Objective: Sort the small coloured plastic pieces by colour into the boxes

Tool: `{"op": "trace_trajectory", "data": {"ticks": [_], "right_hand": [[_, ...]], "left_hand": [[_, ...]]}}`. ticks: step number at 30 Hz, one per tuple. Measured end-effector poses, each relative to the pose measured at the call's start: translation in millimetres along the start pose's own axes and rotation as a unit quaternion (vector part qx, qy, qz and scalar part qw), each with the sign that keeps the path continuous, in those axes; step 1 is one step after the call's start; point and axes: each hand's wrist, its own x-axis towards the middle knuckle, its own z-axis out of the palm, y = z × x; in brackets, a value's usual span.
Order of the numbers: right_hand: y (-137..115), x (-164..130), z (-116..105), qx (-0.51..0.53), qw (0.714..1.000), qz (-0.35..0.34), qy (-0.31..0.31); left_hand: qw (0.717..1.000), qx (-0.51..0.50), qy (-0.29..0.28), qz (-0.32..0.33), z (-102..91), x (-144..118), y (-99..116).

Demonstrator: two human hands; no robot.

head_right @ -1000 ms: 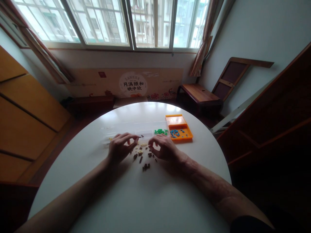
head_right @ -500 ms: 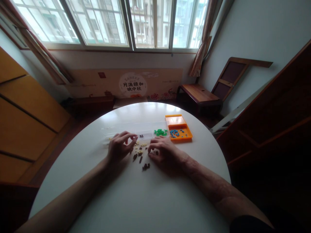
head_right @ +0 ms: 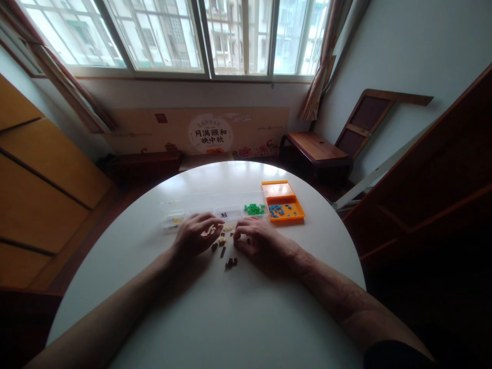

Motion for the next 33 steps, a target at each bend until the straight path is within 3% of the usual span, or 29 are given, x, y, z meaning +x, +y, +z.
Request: {"op": "trace_trajectory", "data": {"ticks": [16,33], "right_hand": [[-3,0,-6,0.025,1.000,-0.007,-0.018],[11,-1,6,0.018,1.000,-0.015,0.018]], "left_hand": [[0.998,-0.019,-0.052,0.033,0.3,0,0],[0.998,-0.016,-0.048,0.041,4.4,-4,-3]]}}
